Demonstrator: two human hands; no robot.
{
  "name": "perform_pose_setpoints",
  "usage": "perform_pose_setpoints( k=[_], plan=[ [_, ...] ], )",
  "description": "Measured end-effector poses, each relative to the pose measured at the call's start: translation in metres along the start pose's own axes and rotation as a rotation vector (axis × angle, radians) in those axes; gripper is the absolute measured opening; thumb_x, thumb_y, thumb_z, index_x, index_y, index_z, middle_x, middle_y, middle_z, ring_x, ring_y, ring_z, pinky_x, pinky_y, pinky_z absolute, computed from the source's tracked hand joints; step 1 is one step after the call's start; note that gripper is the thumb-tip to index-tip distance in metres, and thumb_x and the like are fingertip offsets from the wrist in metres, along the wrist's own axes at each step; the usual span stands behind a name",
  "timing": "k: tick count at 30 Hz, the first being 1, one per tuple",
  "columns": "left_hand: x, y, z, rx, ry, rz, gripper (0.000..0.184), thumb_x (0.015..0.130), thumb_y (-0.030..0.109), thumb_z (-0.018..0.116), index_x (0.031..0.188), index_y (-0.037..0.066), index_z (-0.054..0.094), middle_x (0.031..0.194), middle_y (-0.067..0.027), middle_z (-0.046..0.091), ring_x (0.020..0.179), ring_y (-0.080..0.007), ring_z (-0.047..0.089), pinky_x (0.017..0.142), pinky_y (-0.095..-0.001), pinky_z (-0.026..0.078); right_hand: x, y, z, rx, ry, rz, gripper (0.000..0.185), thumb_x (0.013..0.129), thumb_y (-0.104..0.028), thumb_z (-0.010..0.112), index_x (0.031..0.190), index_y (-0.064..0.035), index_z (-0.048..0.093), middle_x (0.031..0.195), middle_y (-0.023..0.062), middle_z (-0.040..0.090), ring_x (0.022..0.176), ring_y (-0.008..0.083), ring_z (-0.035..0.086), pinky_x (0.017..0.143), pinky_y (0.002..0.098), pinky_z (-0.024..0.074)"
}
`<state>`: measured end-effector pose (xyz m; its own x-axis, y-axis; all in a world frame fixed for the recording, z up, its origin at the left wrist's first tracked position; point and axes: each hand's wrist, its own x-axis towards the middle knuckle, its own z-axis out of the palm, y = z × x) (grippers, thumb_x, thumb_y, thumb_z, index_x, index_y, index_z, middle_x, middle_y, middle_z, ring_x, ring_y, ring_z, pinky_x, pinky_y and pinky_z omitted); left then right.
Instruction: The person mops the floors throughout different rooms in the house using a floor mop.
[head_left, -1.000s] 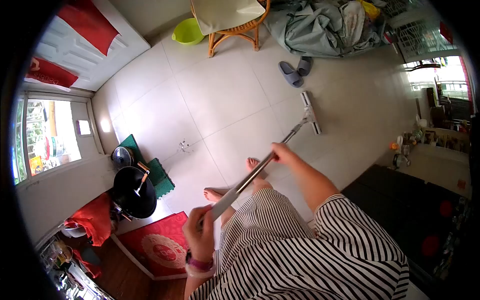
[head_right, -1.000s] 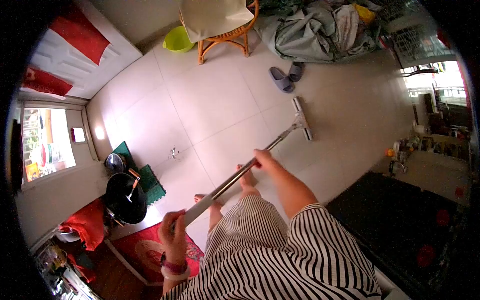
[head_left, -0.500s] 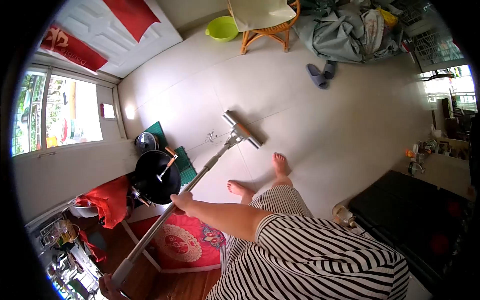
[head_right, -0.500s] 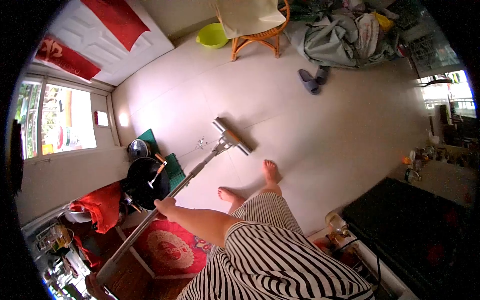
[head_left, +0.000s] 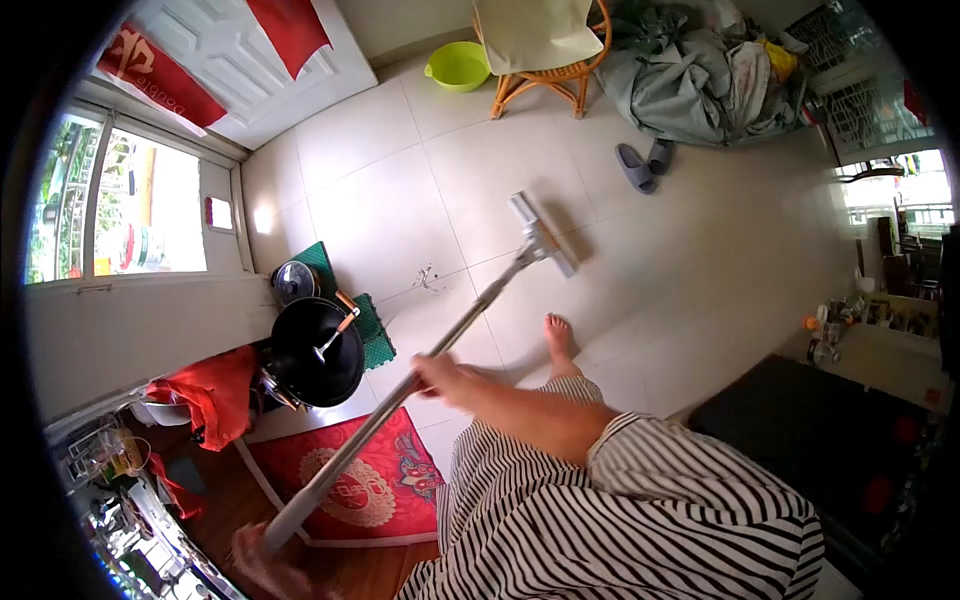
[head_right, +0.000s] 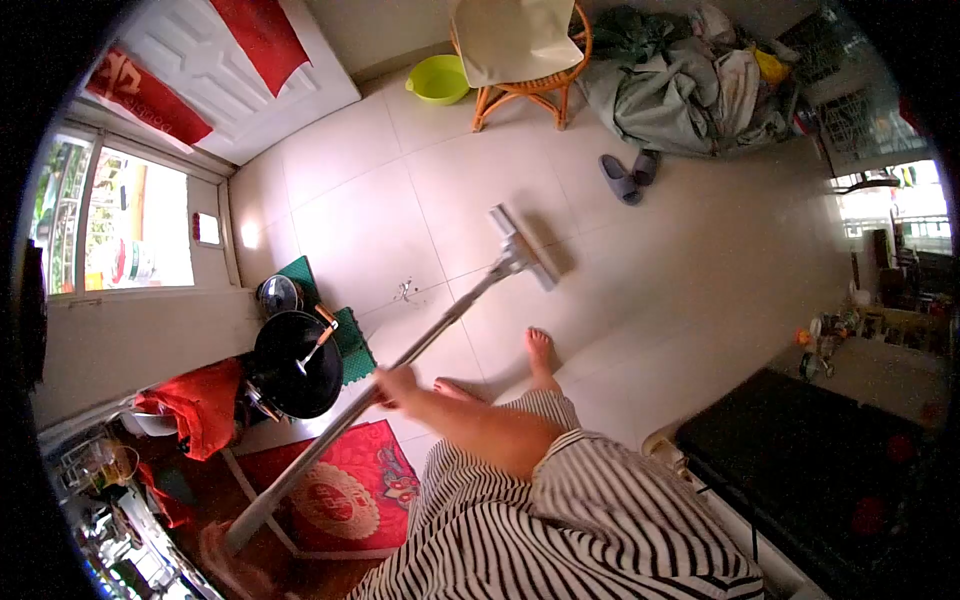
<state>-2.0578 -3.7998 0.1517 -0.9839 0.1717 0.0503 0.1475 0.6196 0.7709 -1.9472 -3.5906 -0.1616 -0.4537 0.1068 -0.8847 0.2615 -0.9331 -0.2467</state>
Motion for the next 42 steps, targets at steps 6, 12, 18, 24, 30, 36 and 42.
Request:
perform_pose_setpoints(
  k=[6,12,18,24,30,36,42],
  plan=[
    [-0.082,-0.005,0.154,-0.285,-0.441,-0.346,0.009,0.084,0.008,0.055,0.081,0.000,0.059,0.072,-0.0005,0.055,0.068,-0.0078,0.048,0.059,-0.0217,0.040,0.041,-0.093,-0.203,-0.172,0.321,-0.031,0.015,0.073,-0.019,0.050,0.065,-0.0057,0.050,0.053,0.0077,0.050,0.039,0.0178,0.046,0.036,0.0305,0.0374],
    [-0.074,-0.038,0.166,-0.243,-0.402,-0.182,0.010,0.084,0.009,0.057,0.079,0.000,0.059,0.069,-0.0009,0.056,0.062,-0.0071,0.047,0.054,-0.0212,0.038,0.071,-0.086,-0.192,-0.291,0.474,0.005,0.015,0.073,-0.016,0.049,0.067,-0.0021,0.050,0.057,0.0126,0.052,0.041,0.0197,0.046,0.033,0.0319,0.0349],
    [0.019,-0.062,0.044,-0.021,-0.147,-0.179,0.016,0.082,0.016,0.058,0.074,0.002,0.054,0.070,-0.0029,0.051,0.066,-0.0124,0.048,0.065,-0.0285,0.040,0.102,0.014,-0.017,-0.094,0.325,0.011,0.016,0.075,-0.014,0.052,0.072,0.0007,0.047,0.059,0.0110,0.050,0.043,0.0201,0.048,0.033,0.0329,0.0334],
    [0.102,-0.061,-0.071,0.131,0.132,0.110,0.020,0.085,0.017,0.056,0.074,0.000,0.051,0.071,-0.0008,0.043,0.069,-0.0109,0.042,0.067,-0.0242,0.037,0.073,0.047,0.151,-0.011,0.066,0.070,0.027,0.076,-0.018,0.054,0.087,0.0048,0.044,0.074,0.0178,0.058,0.054,0.0257,0.059,0.043,0.0348,0.0520],
    [0.121,-0.020,-0.093,0.164,0.189,0.279,0.021,0.087,0.019,0.053,0.078,0.000,0.054,0.074,-0.0019,0.042,0.068,-0.0123,0.041,0.069,-0.0250,0.037,0.037,0.015,0.186,0.076,-0.120,0.130,0.017,0.074,-0.019,0.053,0.071,-0.0024,0.052,0.066,0.0106,0.058,0.052,0.0203,0.058,0.048,0.0297,0.0508],
    [0.082,0.008,-0.083,0.150,0.128,0.223,0.026,0.088,0.020,0.050,0.068,0.003,0.045,0.065,-0.0012,0.039,0.067,-0.0115,0.041,0.067,-0.0249,0.033,0.011,0.016,0.142,-0.044,-0.095,0.094,0.023,0.078,-0.027,0.054,0.066,-0.0069,0.054,0.057,0.0085,0.056,0.045,0.0157,0.051,0.040,0.0275,0.0386],
    [0.057,-0.047,-0.036,-0.042,-0.100,0.025,0.021,0.083,0.013,0.056,0.067,0.003,0.047,0.063,0.0003,0.043,0.062,-0.0079,0.041,0.060,-0.0235,0.034,0.045,0.028,0.060,-0.107,0.158,-0.024,0.021,0.076,-0.018,0.051,0.076,0.0028,0.051,0.063,0.0151,0.056,0.047,0.0215,0.055,0.036,0.0322,0.0411]
  ],
)
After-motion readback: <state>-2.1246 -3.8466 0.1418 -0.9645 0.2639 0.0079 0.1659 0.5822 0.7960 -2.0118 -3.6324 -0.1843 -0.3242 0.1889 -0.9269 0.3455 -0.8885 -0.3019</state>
